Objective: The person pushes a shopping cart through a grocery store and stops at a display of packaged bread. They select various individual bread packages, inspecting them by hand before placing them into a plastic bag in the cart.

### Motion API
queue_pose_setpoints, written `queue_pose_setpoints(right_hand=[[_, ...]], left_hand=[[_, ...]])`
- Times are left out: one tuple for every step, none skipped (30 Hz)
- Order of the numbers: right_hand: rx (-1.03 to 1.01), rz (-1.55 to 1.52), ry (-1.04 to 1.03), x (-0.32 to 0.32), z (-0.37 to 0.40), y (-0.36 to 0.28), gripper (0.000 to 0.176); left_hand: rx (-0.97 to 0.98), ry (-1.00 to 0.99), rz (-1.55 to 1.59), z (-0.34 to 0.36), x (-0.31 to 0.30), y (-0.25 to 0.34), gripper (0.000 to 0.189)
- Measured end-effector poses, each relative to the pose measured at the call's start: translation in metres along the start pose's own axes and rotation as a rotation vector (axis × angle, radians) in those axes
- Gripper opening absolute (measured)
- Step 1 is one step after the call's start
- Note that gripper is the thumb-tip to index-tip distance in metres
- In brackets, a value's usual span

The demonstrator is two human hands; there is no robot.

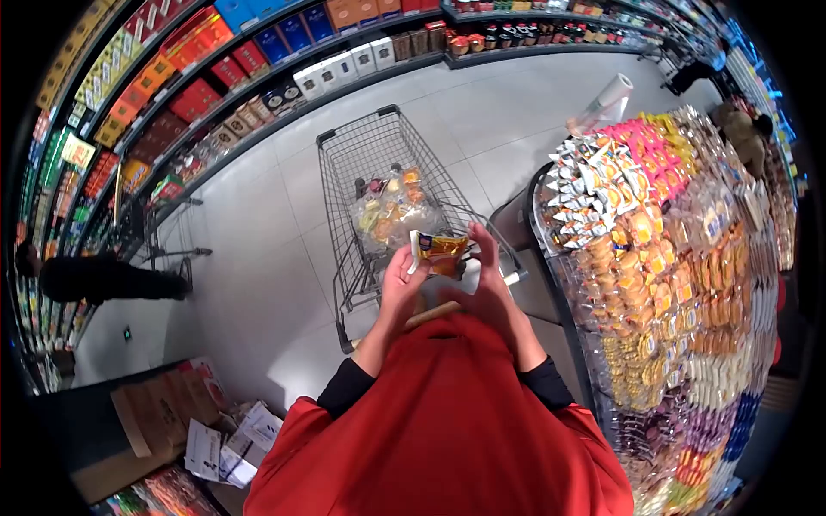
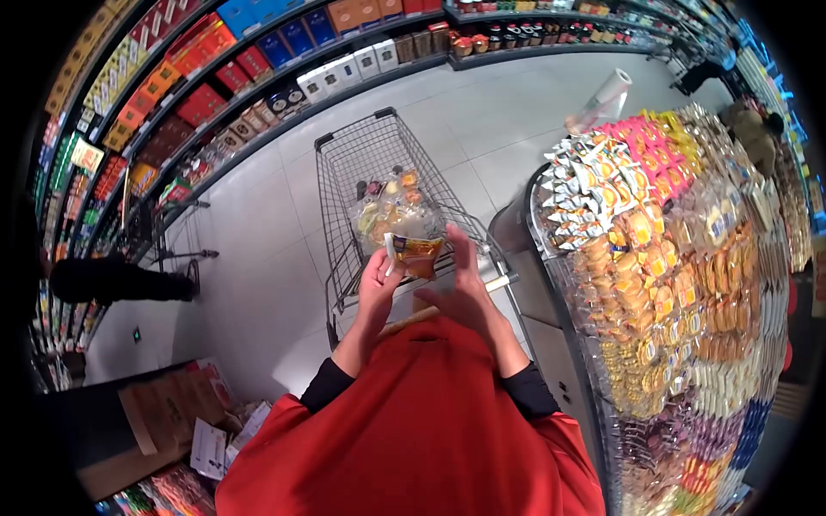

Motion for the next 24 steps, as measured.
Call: queue_pose_setpoints(right_hand=[[0.123,-0.162,0.003,0.010,0.000,0.020,0.105],[0.270,-0.337,-0.097,0.027,0.000,0.042,0.095],[0.425,-0.506,-0.196,0.045,0.004,0.059,0.084],[0.398,-0.501,-0.184,0.051,0.003,0.051,0.062],[0.398,-0.493,-0.211,0.058,0.002,0.045,0.062],[0.371,-0.430,-0.225,0.061,0.000,0.037,0.056],[0.347,-0.367,-0.237,0.065,-0.002,0.032,0.051],[0.295,-0.323,-0.200,0.066,-0.006,0.026,0.042],[0.301,-0.316,-0.223,0.071,-0.011,0.023,0.042],[0.148,-0.157,-0.254,0.073,-0.020,0.005,0.041],[-0.007,-0.001,-0.280,0.079,-0.026,-0.011,0.039],[0.027,-0.001,-0.288,0.084,-0.032,-0.008,0.037],[-0.018,0.042,-0.278,0.088,-0.039,-0.006,0.038],[-0.044,0.090,-0.247,0.091,-0.048,-0.001,0.039],[-0.073,0.138,-0.221,0.094,-0.058,0.006,0.040],[-0.042,0.121,-0.185,0.096,-0.069,0.028,0.042],[0.002,0.128,-0.175,0.100,-0.081,0.043,0.041],[0.130,0.068,-0.150,0.104,-0.094,0.066,0.040],[0.256,0.007,-0.121,0.109,-0.107,0.093,0.040],[0.426,-0.225,-0.112,0.123,-0.116,0.140,0.038],[0.469,-0.268,-0.089,0.132,-0.132,0.161,0.033],[0.522,-0.303,-0.076,0.143,-0.148,0.181,0.031],[0.582,-0.336,-0.064,0.156,-0.160,0.206,0.029],[0.546,-0.270,-0.060,0.171,-0.174,0.229,0.029]], left_hand=[[-0.021,0.033,0.075,0.006,0.002,0.005,0.048],[-0.004,0.031,0.018,0.013,-0.006,-0.001,0.047],[0.009,0.028,-0.039,0.020,-0.017,-0.008,0.047],[0.018,0.057,-0.033,0.025,-0.025,-0.008,0.047],[0.026,0.064,-0.030,0.029,-0.031,-0.009,0.045],[0.031,0.069,-0.024,0.033,-0.037,-0.010,0.044],[0.035,0.092,-0.012,0.036,-0.045,-0.007,0.044],[0.074,0.080,-0.061,0.039,-0.052,0.000,0.042],[0.109,0.066,-0.114,0.043,-0.058,0.007,0.041],[0.106,0.085,-0.108,0.048,-0.066,0.008,0.041],[0.097,0.149,-0.249,0.054,-0.079,0.010,0.040],[0.085,0.211,-0.390,0.060,-0.092,0.011,0.040],[0.080,0.226,-0.384,0.065,-0.101,0.008,0.040],[0.073,0.260,-0.545,0.071,-0.113,0.007,0.038],[0.064,0.297,-0.704,0.077,-0.122,0.006,0.037],[0.053,0.317,-0.695,0.083,-0.129,0.000,0.037],[-0.025,0.226,-0.773,0.089,-0.130,-0.013,0.034],[-0.098,0.129,-0.853,0.093,-0.130,-0.027,0.033],[-0.101,0.136,-0.857,0.099,-0.134,-0.034,0.033],[-0.060,0.023,-1.030,0.106,-0.127,-0.043,0.034],[-0.015,-0.096,-1.201,0.108,-0.119,-0.050,0.037],[-0.019,-0.097,-1.201,0.109,-0.120,-0.054,0.037],[-0.193,-0.217,-1.287,0.115,-0.123,-0.076,0.041],[-0.368,-0.338,-1.367,0.121,-0.131,-0.098,0.044]])
Point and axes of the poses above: each hand's wrist, its own z-axis away from the middle knuckle, its own x-axis out of the palm, y = z × x, the point moved 10 cm from there along -z, towards the middle knuckle, and after that the axes turned 7 degrees about x, right-handed, at the moved point
